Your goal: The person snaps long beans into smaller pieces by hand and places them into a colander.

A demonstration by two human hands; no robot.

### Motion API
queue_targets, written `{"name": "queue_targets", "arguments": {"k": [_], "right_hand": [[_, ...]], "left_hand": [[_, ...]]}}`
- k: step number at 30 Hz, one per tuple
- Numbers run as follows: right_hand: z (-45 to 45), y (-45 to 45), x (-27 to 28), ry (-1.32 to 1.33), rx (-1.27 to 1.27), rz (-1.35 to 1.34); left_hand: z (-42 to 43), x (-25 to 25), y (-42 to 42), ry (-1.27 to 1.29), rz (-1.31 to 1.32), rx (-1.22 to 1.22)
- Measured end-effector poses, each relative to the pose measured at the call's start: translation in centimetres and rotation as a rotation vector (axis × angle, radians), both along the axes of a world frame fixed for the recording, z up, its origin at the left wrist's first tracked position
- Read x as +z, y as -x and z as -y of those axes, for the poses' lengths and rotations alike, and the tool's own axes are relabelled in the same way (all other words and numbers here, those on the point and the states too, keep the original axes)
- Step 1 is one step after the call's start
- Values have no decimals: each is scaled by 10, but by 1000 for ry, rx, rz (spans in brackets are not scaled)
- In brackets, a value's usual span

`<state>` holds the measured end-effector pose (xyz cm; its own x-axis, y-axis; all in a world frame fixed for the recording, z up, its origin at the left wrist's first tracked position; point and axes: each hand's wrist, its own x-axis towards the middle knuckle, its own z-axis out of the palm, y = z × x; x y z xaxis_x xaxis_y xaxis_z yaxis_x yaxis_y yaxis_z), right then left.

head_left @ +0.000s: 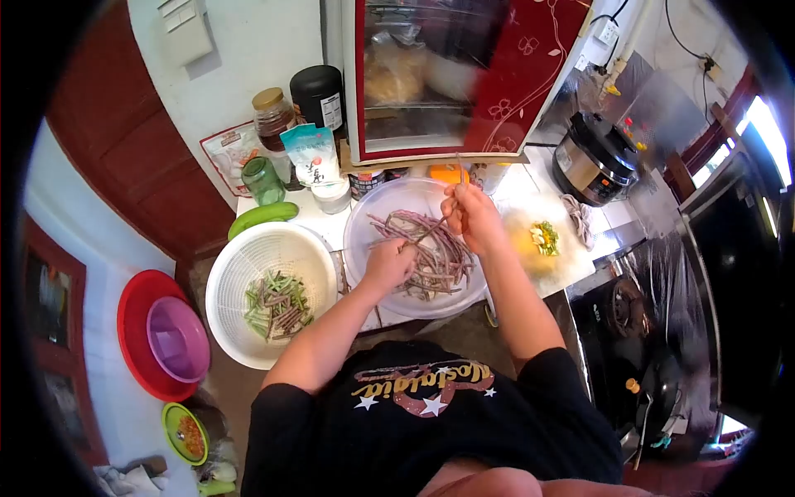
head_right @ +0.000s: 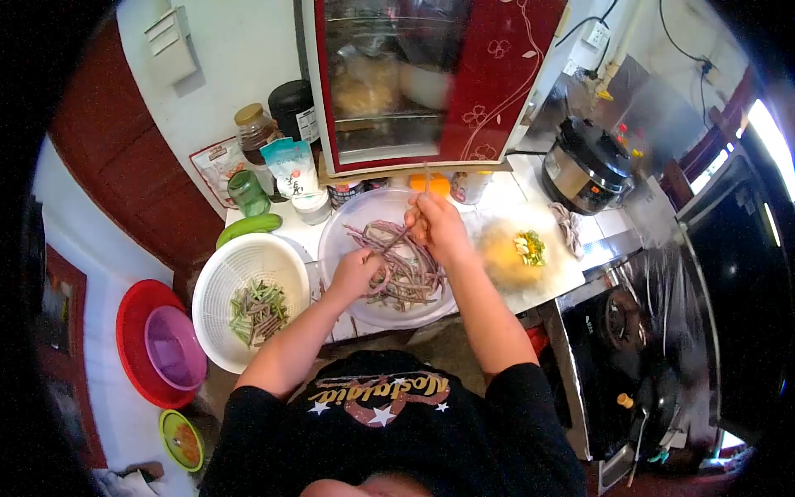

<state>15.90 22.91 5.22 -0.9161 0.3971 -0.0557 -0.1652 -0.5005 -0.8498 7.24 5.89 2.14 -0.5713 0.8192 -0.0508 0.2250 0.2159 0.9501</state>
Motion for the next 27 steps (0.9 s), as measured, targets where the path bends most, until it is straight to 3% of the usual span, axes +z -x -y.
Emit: {"name": "queue_targets", "arguments": {"k": [2,3,6,7,9,12,13,15,17,20,21,22,23,25,27], "right_hand": [[24,-4,5,-359,-257,17],[32,-7,8,-365,-244,18],[47,-17,17,-467,-463,-139],[43,-17,19,-471,-460,-145],[37,-22,17,-174,-300,-81],[24,-18,-3,-84,-234,-58],[20,-17,-8,-53,-208,-19],[14,-16,-11,-37,-192,-42],[8,-17,-2,226,-176,-14],[-24,-21,-18,93,-198,-195],[-18,-19,-16,93,-193,-200],[-5,-17,-11,-71,-274,-158],[7,-18,-6,-235,-353,-115],[19,-21,2,-308,-381,-177],[20,-21,6,-311,-324,-138]], "left_hand": [[-18,-23,16,-12,-135,90],[-27,-38,25,-14,-272,174],[-38,-63,52,2,-103,255],[-37,-46,50,-3,-106,260],[-29,-12,41,-110,436,15],[-27,26,17,-116,631,-224],[-29,26,15,-115,628,-228],[-28,22,9,-40,362,-381],[-26,14,0,-147,213,-389],[-24,8,3,-52,267,-359],[-30,-7,10,-42,316,-205],[-34,-19,19,-35,365,-49],[-37,-30,31,-40,363,-41],[-36,-26,46,-74,614,99],[-41,-7,37,-85,519,113]]}}
